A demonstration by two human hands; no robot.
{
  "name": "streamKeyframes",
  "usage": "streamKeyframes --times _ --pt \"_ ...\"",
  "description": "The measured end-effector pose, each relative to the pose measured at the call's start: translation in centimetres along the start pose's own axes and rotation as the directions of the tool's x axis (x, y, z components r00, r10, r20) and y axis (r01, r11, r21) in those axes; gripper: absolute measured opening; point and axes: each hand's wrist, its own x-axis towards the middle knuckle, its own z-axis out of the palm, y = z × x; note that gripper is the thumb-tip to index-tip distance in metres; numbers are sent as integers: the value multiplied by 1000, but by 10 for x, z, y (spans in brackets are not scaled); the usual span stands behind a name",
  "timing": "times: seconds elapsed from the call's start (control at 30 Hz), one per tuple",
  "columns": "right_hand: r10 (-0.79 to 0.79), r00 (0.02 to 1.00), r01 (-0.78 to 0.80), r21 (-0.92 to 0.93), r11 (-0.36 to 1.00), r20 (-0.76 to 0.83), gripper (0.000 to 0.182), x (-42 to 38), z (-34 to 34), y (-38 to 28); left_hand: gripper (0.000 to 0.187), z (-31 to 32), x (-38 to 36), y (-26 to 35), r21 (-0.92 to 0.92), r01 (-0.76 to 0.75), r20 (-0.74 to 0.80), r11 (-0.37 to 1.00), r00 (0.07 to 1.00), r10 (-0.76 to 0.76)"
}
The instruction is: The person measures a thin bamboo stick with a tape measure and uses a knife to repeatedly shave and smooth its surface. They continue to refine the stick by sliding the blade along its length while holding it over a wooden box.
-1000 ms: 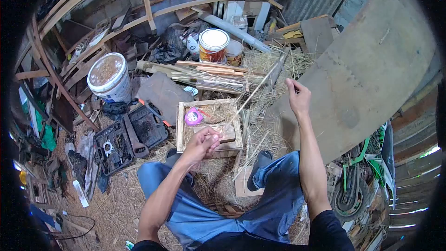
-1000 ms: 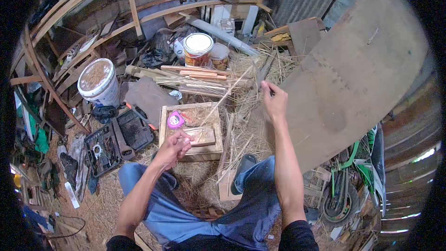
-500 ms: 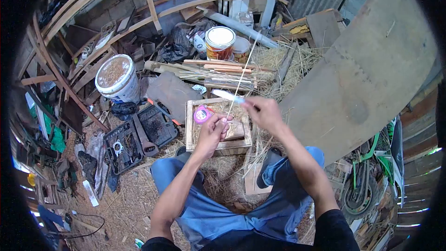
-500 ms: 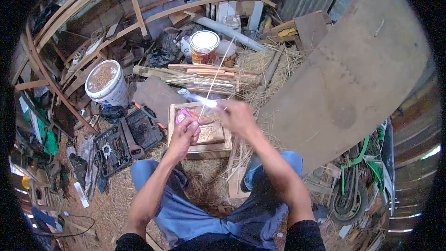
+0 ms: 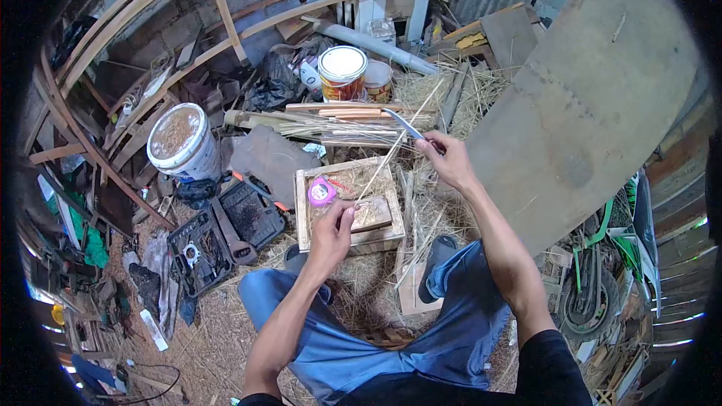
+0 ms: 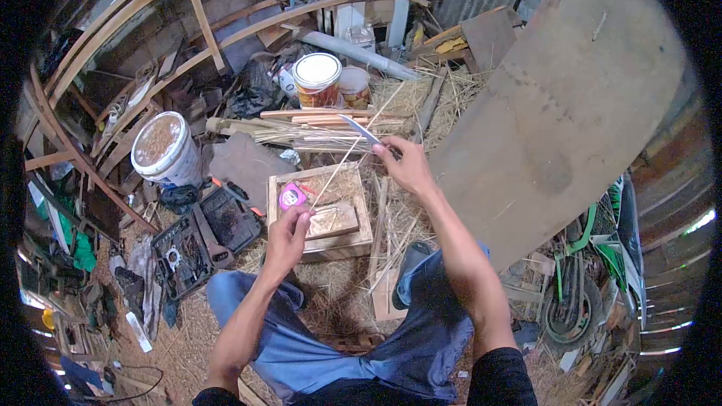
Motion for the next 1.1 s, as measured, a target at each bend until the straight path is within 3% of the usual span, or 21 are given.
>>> streamKeyframes --times 0.03,0.07,0.1,0.13,0.17,0.23,0.3,0.37,0.43,0.5,0.57,0.63,0.73,0.77,0.83,0.9,1.07,1.1 --pt "0 1000 0 -7 1000 -6 25 -1 0 0 16 -1 1 -2 47 3 25 999 1000 -4" --pt "104 992 -122 314 942 73 26 -3 5 -1 16 0 3 -3 95 3 47 996 999 -7" --pt "173 968 -248 589 769 183 27 -3 10 -7 16 2 5 -5 89 -5 46 996 999 1" --pt "232 923 -383 689 615 306 28 -4 8 -23 15 6 5 -8 69 -21 50 997 999 18" --pt "235 924 -383 688 616 303 28 -5 8 -26 14 8 4 -10 51 -36 57 998 998 33" --pt "175 889 -455 779 432 422 28 -6 9 -29 14 12 2 -7 67 -48 75 997 996 43" --pt "181 898 -437 773 460 400 28 -7 13 -33 14 14 1 -4 92 -60 78 994 996 53" --pt "156 891 -434 696 571 427 28 -12 20 -34 16 20 1 -1 -121 109 113 987 989 -96" --pt "118 862 -449 636 628 492 26 -23 28 -47 17 20 6 2 -175 131 147 976 983 -106" --pt "102 781 -552 605 573 616 28 -34 39 -54 19 21 9 2 -185 117 122 976 988 -95" --pt "95 753 -587 600 543 651 29 -40 43 -58 18 21 7 7 -121 41 54 992 998 -35" --pt "100 703 -631 553 544 704 31 -44 41 -65 16 19 4 19 97 -176 -93 980 978 185" --pt "131 748 -581 546 604 651 33 -41 35 -63 15 19 5 24 106 -221 -96 970 968 231" --pt "141 757 -572 544 614 638 33 -39 33 -61 15 18 5 26 106 -219 -94 970 969 229" --pt "153 751 -585 538 608 643 30 -35 27 -54 14 15 5 33 83 -79 -16 993 997 81" --pt "228 805 -565 592 575 548 21 -23 8 -44 15 14 0 29 61 -98 -22 993 995 99" --pt "236 735 -634 521 572 636 20 -23 -3 -37 16 13 -5 28 55 -59 24 997 998 58" --pt "238 735 -633 518 575 634 20 -23 -6 -34 16 15 -4 25 24 -116 -15 993 993 117"
